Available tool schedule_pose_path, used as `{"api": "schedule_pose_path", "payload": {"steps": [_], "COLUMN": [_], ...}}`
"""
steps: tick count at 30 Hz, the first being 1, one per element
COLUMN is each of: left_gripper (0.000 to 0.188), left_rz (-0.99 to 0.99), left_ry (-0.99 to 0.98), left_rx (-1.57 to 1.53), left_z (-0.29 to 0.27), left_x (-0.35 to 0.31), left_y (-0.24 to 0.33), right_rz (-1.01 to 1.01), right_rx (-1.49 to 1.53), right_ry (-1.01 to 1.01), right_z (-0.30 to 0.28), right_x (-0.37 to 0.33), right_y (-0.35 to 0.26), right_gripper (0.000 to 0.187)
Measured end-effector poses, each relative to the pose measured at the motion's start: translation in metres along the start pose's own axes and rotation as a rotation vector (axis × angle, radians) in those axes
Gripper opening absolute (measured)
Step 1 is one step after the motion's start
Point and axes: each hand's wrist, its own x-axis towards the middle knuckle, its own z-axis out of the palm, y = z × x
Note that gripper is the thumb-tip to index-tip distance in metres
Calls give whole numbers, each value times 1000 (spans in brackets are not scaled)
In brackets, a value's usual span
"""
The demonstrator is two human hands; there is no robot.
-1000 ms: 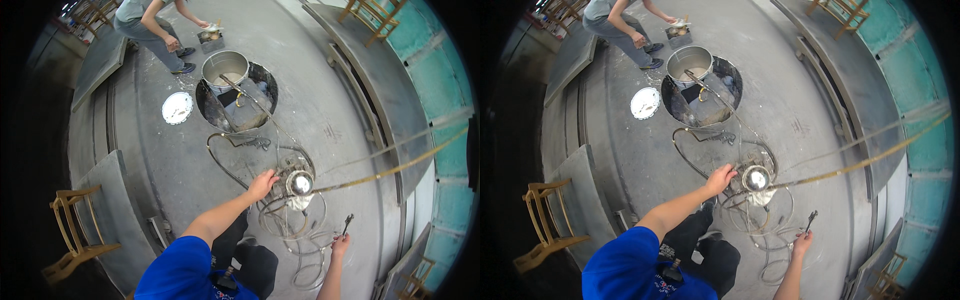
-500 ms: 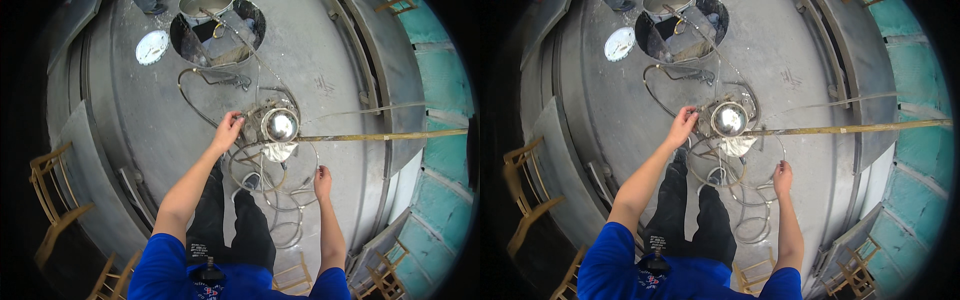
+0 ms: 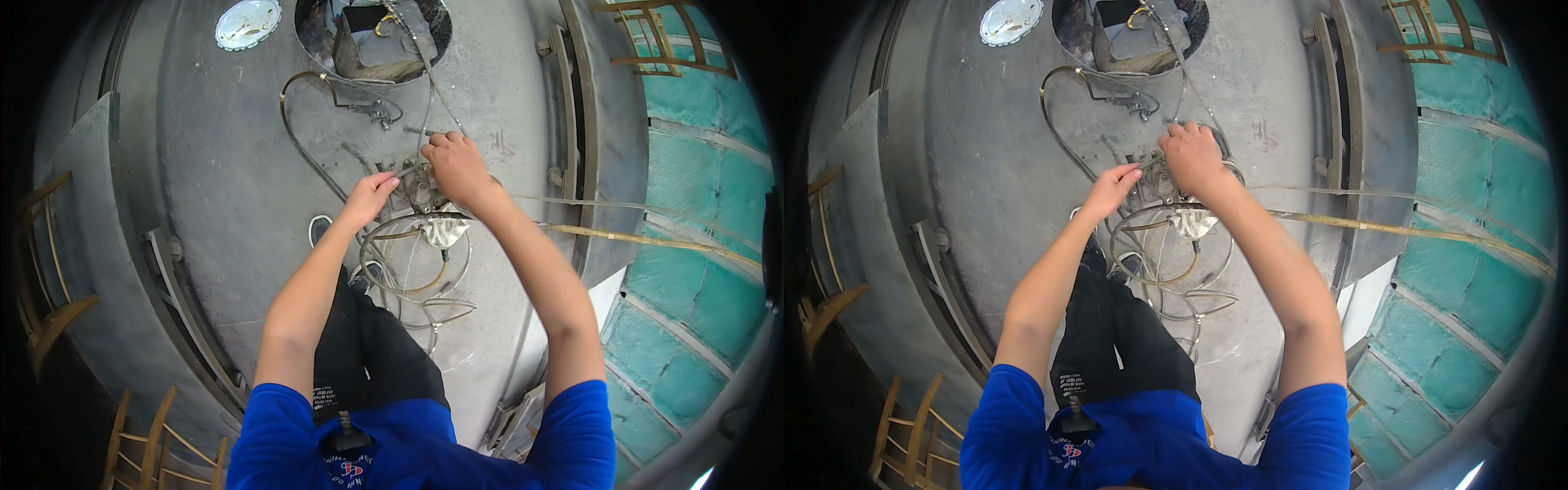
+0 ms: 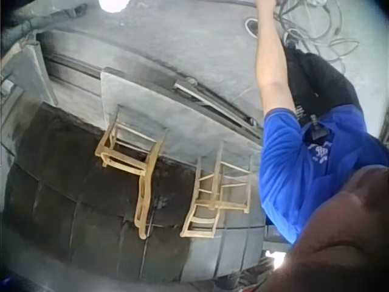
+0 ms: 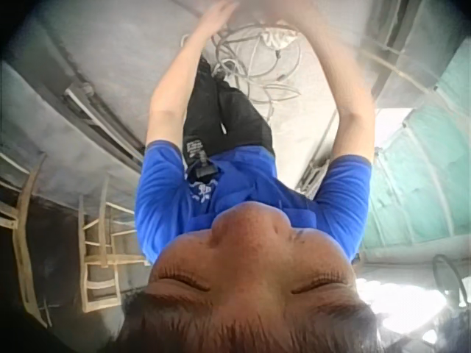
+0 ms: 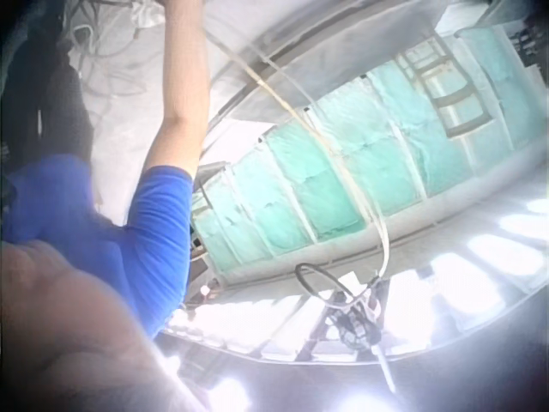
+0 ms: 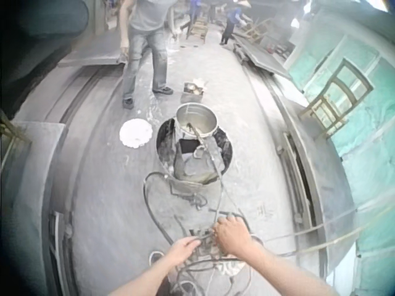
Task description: The person assembles a spray gun by attaching hoses and a nozzle, then tests the spray into a bucket. They wipe the nozzle with a cloth and continue adjusting the gun and its connections.
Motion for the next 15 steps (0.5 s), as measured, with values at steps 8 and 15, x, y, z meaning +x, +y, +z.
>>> {"api": "schedule_pose_path", "payload": {"steps": [8, 15], "left_gripper": [45, 38], "left_rz": [-22, -41], "left_ry": [-86, -40], "left_rx": [-60, -71], "left_z": [-8, -2], "left_x": [9, 10], "left_y": [1, 1], "right_rz": [-37, -113], "right_rx": [60, 59], "right_ry": [-478, -575], "right_z": [23, 31], "right_x": [33, 41], "right_y": [36, 47], "right_gripper": [26, 31]}}
